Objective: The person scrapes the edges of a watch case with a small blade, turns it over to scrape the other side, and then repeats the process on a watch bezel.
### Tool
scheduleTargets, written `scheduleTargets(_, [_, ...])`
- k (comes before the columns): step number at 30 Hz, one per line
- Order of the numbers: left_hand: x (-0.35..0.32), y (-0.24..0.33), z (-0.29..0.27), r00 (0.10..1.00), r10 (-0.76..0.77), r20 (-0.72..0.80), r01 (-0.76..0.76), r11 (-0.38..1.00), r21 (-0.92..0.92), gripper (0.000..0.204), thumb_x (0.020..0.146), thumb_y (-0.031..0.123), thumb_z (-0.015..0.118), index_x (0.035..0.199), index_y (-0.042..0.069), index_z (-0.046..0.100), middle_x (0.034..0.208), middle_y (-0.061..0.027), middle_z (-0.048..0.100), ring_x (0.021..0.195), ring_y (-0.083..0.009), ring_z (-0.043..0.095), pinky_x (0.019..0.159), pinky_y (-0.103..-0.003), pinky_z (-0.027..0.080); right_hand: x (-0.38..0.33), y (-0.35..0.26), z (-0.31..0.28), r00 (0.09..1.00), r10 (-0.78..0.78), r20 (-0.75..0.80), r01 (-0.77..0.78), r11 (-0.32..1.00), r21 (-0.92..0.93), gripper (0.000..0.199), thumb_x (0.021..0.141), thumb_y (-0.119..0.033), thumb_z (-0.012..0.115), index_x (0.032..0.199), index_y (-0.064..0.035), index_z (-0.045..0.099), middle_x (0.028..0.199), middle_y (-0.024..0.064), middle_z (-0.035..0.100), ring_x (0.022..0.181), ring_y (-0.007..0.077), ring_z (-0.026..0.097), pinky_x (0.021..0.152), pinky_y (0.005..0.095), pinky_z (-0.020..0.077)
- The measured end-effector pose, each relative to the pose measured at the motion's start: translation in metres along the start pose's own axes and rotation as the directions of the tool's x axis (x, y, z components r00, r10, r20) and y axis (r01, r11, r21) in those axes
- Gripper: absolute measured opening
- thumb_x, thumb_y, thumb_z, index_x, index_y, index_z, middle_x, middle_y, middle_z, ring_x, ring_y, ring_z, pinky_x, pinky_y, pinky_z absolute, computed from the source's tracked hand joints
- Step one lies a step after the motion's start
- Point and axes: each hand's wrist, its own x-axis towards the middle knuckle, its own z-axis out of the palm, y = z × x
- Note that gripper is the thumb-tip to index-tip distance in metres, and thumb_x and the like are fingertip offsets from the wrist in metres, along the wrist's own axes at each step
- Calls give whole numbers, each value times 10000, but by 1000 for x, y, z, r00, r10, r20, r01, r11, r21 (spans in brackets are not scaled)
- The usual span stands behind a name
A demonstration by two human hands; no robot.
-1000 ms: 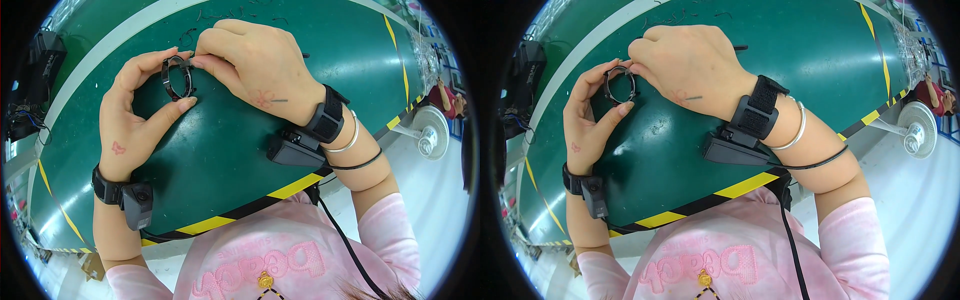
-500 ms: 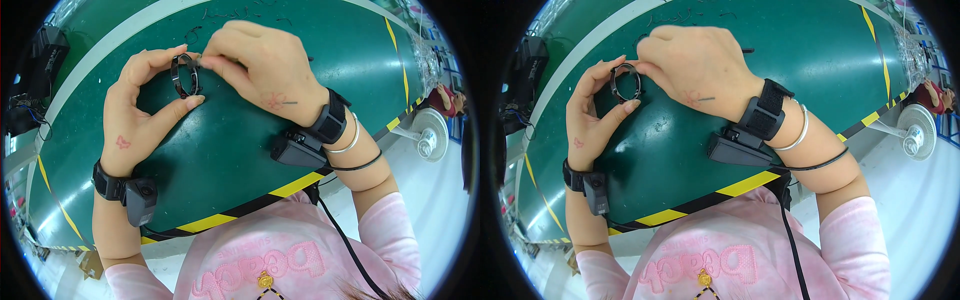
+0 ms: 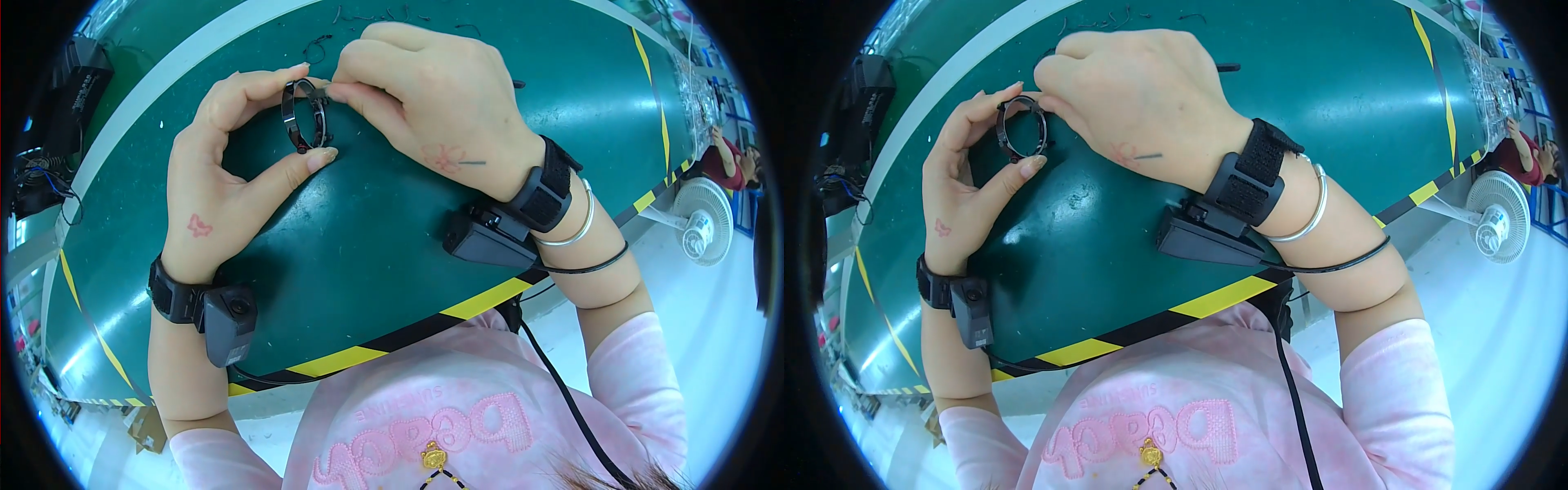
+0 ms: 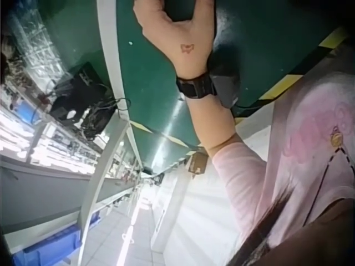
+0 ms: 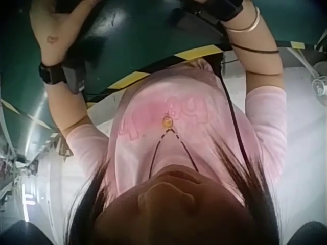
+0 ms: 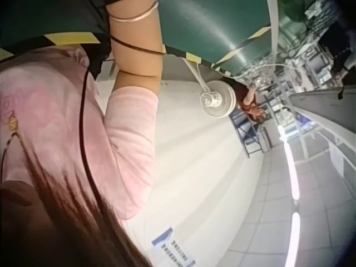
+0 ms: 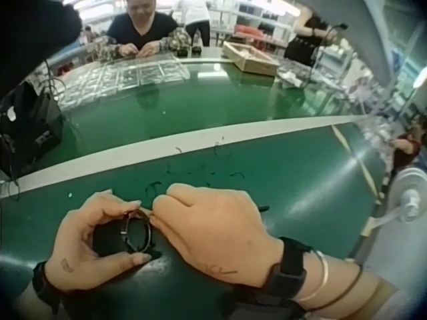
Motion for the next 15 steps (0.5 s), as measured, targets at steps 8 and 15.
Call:
scheduleTargets(8, [-3,2,-4,997,-56,61,54,998,36,644,775,15,889,1372,72,656,1299,-65,704,1209,-195,668,1202,-400,351,-2,-4,-3,999,0,40,1,1000,-10,129,909,-208,780,885,-131,680,825,47,632,697,284,649,583,365,504])
scheduleTargets(15, [-2,3,-5,993,-95,75,91,995,48,652,783,11,877,1389,77,647,1360,-62,703,1267,-194,656,1295,-439,255,-3,0,-1,1000,-9,15,9,1000,-1,132,900,-209,787,885,-130,681,814,49,628,691,282,646,583,370,504])
